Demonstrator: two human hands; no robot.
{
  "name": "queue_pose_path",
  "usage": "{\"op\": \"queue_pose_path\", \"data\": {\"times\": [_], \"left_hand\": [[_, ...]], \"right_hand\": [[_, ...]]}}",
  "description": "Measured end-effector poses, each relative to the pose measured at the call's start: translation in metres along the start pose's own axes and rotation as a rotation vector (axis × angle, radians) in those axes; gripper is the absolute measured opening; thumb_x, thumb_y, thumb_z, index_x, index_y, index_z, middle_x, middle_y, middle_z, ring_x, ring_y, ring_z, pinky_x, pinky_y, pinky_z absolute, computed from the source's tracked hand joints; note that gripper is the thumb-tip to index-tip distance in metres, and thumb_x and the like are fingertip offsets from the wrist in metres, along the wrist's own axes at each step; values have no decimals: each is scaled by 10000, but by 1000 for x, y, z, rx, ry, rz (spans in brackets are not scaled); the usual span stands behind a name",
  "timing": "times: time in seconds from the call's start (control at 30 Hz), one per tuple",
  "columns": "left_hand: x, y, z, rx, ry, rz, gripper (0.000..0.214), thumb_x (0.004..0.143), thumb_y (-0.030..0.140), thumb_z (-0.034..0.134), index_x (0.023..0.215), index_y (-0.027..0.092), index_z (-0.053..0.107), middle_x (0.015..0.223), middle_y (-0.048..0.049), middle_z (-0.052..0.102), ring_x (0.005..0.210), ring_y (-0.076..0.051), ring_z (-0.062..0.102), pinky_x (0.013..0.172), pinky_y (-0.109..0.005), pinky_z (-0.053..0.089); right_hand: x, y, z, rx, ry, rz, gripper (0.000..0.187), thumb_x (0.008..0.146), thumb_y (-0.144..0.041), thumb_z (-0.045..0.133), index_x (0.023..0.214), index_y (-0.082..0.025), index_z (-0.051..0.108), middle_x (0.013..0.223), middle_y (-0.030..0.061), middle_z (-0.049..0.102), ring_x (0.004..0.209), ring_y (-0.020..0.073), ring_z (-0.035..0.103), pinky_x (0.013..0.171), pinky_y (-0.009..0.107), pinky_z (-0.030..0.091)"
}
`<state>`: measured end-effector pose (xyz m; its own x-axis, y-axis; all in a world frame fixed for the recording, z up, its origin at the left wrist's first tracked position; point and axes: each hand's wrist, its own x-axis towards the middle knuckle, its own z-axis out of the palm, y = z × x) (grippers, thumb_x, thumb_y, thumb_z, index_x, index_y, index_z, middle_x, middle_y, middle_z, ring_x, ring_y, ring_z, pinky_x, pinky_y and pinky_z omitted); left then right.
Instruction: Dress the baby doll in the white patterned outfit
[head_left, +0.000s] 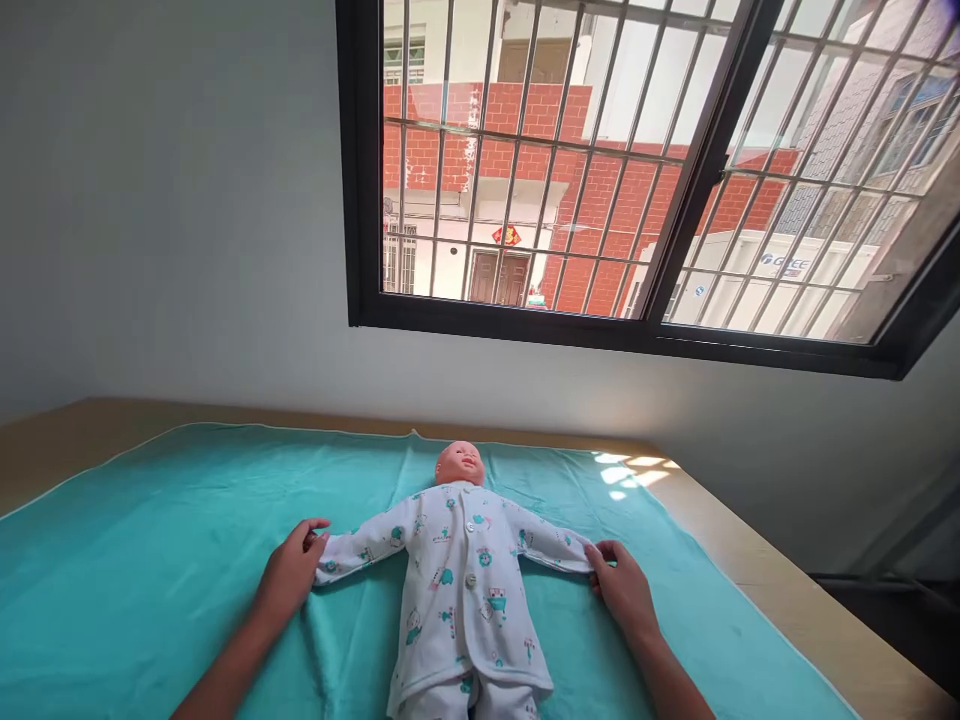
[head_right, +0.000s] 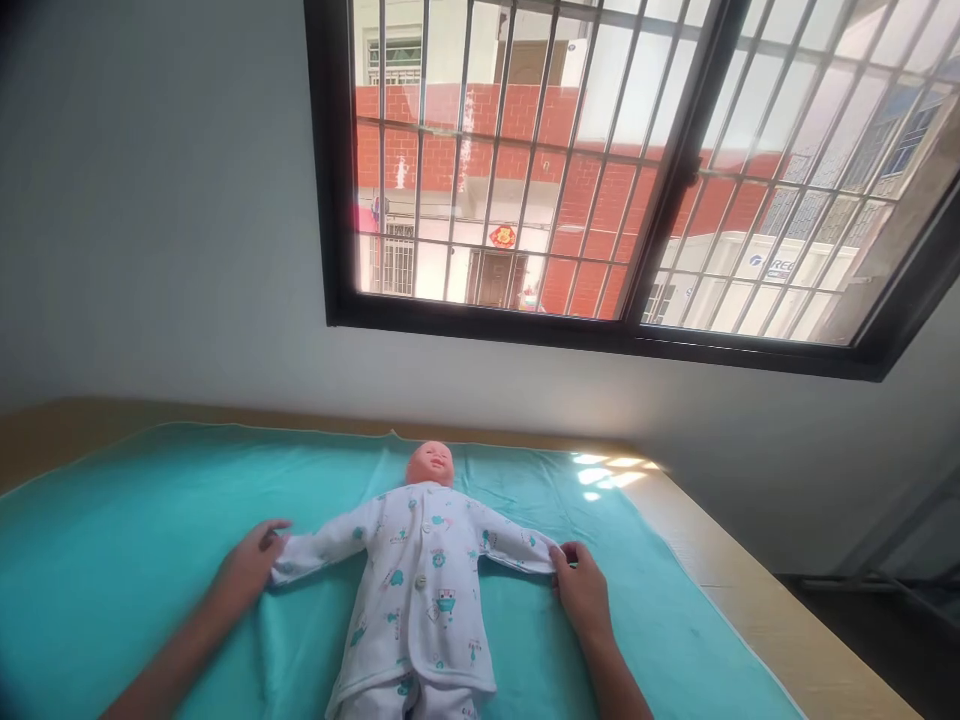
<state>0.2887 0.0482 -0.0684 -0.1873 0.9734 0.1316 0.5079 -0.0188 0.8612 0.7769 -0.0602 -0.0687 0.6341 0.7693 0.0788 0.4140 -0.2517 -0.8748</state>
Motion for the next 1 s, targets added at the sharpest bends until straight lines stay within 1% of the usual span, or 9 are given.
{"op": "queue_pose_path", "data": {"times": [0.1, 0.23, 0.33, 0.47, 0.6, 0.7, 0.77, 0.87, 1.0], "left_hand": [[3, 2, -11, -77, 101, -37, 347, 715, 473, 491, 908, 209, 606, 804, -38, 675, 748, -229, 642, 626, -289, 493], [5, 6, -15, -122, 200, -67, 368, 682, 504, 511, 875, 200, 583, 889, -67, 670, 865, -252, 637, 719, -315, 515], [6, 5, -14, -120, 205, -74, 374, 676, 508, 508, 865, 194, 579, 913, -74, 662, 905, -257, 629, 776, -331, 515], [9, -1, -13, -98, 199, -78, 373, 695, 505, 492, 874, 189, 576, 909, -77, 659, 897, -256, 627, 766, -332, 518], [11, -4, -13, -63, 215, -77, 315, 727, 469, 486, 866, 197, 558, 919, -76, 657, 900, -254, 626, 782, -341, 517], [10, -6, -11, -37, 198, -83, 309, 737, 467, 493, 892, 207, 550, 885, -59, 648, 831, -254, 637, 720, -345, 528], [8, -9, -8, -3, 168, -56, 351, 728, 477, 512, 955, 211, 550, 845, -39, 622, 772, -252, 631, 683, -349, 527], [5, -16, -5, 151, 167, 52, 411, 753, 455, 487, 1063, 190, 538, 848, -40, 569, 797, -253, 611, 742, -361, 523], [3, -22, -6, 430, 251, 106, 378, 839, 302, 362, 1141, 165, 543, 1093, -115, 551, 924, -251, 621, 816, -361, 519]], "right_hand": [[6, 4, -6, 17, 111, -16, 458, 718, -622, 533, 876, -196, 585, 811, 40, 686, 507, 186, 598, 573, 341, 486], [12, 6, -11, 21, 177, 9, 518, 712, -654, 536, 922, -184, 598, 849, 60, 687, 544, 196, 594, 569, 339, 467], [14, 7, -11, -9, 236, -22, 501, 717, -646, 534, 898, -184, 606, 817, 63, 689, 600, 211, 598, 610, 342, 455], [16, 9, -11, -43, 280, -31, 498, 698, -640, 533, 866, -178, 612, 708, 61, 671, 626, 232, 592, 649, 358, 440], [17, 10, -11, -61, 310, -58, 480, 696, -629, 509, 846, -184, 604, 808, 84, 684, 691, 242, 596, 675, 358, 434], [17, 11, -10, -87, 285, -81, 448, 722, -607, 490, 849, -191, 601, 844, 76, 676, 718, 236, 592, 691, 354, 436], [17, 12, -9, -138, 251, -124, 429, 735, -584, 483, 861, -192, 603, 857, 71, 662, 725, 232, 585, 693, 354, 441], [15, 13, -6, -250, 267, -217, 407, 759, -517, 455, 915, -170, 601, 906, 94, 623, 734, 233, 578, 689, 366, 460], [5, 5, 2, -406, 403, -472, 387, 870, -402, 361, 1043, -151, 600, 1103, 154, 575, 970, 291, 574, 807, 420, 483]]}}
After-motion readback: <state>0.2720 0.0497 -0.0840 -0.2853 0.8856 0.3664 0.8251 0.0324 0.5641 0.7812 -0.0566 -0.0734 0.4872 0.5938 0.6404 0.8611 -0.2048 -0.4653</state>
